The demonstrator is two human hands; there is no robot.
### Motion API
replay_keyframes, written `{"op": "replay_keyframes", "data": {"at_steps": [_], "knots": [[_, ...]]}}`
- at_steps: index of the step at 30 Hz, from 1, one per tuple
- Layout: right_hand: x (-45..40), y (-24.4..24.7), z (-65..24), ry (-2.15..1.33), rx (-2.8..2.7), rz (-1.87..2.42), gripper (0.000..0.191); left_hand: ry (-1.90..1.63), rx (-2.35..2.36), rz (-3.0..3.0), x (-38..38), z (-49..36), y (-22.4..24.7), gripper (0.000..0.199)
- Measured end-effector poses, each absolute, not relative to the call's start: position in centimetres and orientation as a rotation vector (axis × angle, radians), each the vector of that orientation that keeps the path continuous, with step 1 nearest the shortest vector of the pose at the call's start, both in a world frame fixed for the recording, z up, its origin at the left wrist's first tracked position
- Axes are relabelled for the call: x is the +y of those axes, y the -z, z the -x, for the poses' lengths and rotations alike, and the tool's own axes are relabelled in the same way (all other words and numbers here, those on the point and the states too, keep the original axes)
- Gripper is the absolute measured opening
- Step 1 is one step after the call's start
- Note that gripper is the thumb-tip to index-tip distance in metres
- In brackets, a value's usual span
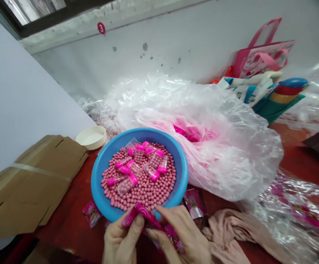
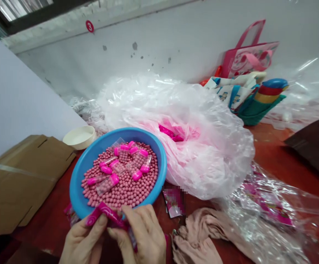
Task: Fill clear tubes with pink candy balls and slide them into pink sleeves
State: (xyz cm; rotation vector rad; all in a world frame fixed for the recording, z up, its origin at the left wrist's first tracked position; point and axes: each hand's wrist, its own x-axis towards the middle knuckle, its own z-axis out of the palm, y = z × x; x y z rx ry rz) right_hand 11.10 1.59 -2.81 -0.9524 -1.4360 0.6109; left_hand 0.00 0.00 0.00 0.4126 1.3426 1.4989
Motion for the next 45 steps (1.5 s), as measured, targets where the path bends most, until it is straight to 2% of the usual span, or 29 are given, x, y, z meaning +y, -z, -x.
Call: {"op": "replay_keyframes", "data": {"at_steps": [2,5,10,12,14,16,19,21,23,28,37,42,45], "knots": [[2.1,2.7,-10.8,-0.708,-1.455,0.939,0.027,-1.535,1.283,-0.377,0.4,1.2,0.4,0.016],[2.9,2.3,-10.7,-0.846,-1.57,0.875,0.01,-1.547,1.233,-0.339,0.9,2.2,0.2,0.019],[3.3,2.0,-10.5,-0.69,-1.679,0.806,0.014,-1.622,1.165,-0.184,1.6,1.8,0.1,0.024],[3.7,1.8,-10.7,-0.657,-1.734,0.834,0.009,-1.668,1.15,-0.122,2.0,1.4,0.2,0.026],[4.9,1.5,-11.2,-0.635,-1.793,0.922,0.027,-1.681,1.132,-0.097,2.6,1.4,0.2,0.027],[7.0,1.4,-11.8,-0.577,-1.842,1.079,0.038,-1.69,1.111,-0.095,3.5,1.8,0.1,0.023],[11.3,2.0,-11.9,-0.465,-1.909,1.36,0.027,-1.717,1.062,-0.057,5.1,2.5,-0.3,0.004],[14.2,2.9,-11.2,-0.415,-1.965,1.511,0.018,-1.747,1.043,0.018,6.0,2.8,-0.5,0.018],[16.3,3.9,-10.2,-0.396,-2.017,1.63,0.023,-1.771,1.038,0.086,6.8,3.0,-0.7,0.031],[18.2,4.8,-8.0,-0.377,-2.049,1.827,0.03,-1.783,1.003,0.12,7.5,3.0,-0.7,0.04],[17.7,2.5,-8.3,-0.664,-2.071,1.568,0.026,-1.783,0.969,0.177,7.6,3.7,-1.1,0.033],[13.2,-1.0,-10.2,-0.905,-1.951,1.284,0.025,-1.812,0.888,0.226,7.9,3.2,-1.7,0.032],[10.0,-1.1,-10.1,-1.013,-1.876,1.191,0.027,-1.791,0.854,0.272,8.0,2.6,-1.7,0.033]]}}
